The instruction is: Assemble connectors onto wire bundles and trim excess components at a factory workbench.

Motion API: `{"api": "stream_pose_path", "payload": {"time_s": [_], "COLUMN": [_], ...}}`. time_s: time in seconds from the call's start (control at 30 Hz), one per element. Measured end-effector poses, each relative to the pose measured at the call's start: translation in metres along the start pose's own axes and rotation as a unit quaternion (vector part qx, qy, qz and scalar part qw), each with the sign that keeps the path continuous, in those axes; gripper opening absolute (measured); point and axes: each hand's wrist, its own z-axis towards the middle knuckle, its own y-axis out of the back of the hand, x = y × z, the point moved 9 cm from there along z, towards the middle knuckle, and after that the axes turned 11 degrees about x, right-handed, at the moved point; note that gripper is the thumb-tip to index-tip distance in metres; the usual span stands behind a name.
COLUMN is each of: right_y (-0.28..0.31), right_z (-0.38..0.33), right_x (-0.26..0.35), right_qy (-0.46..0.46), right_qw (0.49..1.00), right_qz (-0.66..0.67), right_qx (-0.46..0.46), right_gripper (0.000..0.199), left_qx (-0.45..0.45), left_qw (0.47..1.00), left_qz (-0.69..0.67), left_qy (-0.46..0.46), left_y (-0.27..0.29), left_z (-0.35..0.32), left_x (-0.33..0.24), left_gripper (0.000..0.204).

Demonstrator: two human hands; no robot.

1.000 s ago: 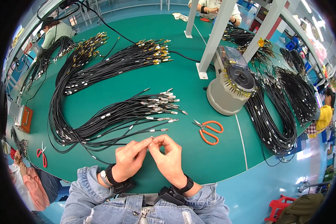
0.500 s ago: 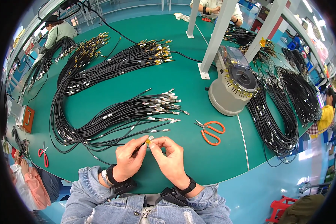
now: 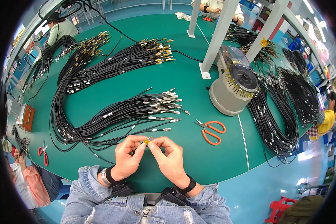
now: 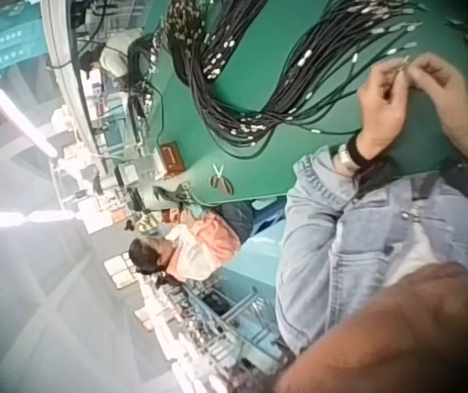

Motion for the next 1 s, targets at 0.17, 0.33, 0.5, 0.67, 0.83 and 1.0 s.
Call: {"api": "stream_pose_path", "payload": {"time_s": [0.17, 0.33, 0.5, 0.67, 0.83, 1.0], "right_y": [0.002, 0.003, -0.001, 0.001, -0.006, -0.001], "right_z": [0.001, 0.002, 0.002, 0.003, 0.004, 0.005], "right_x": [-0.002, -0.006, -0.002, -0.004, -0.003, -0.007], "right_qy": [-0.007, -0.008, 0.001, -0.012, -0.023, -0.008], "right_qw": [1.0, 1.0, 1.0, 0.999, 0.999, 1.0], "right_qz": [-0.007, -0.013, -0.023, 0.034, 0.029, 0.008], "right_qx": [-0.009, 0.003, 0.002, 0.009, 0.022, 0.019], "right_gripper": [0.012, 0.013, 0.019, 0.023, 0.018, 0.009], "left_qx": [0.082, 0.098, 0.074, 0.03, 0.035, 0.043], "left_qw": [0.979, 0.946, 0.958, 0.963, 0.962, 0.965], "left_qz": [-0.137, -0.254, -0.225, -0.222, -0.225, -0.208], "left_qy": [0.124, 0.178, 0.161, 0.151, 0.15, 0.151], "left_y": [-0.003, -0.01, -0.004, 0.002, -0.001, -0.003], "left_z": [0.003, 0.002, 0.005, 0.008, 0.006, 0.005], "left_x": [0.017, 0.021, 0.02, 0.016, 0.021, 0.019], "left_gripper": [0.016, 0.016, 0.017, 0.015, 0.012, 0.011]}}
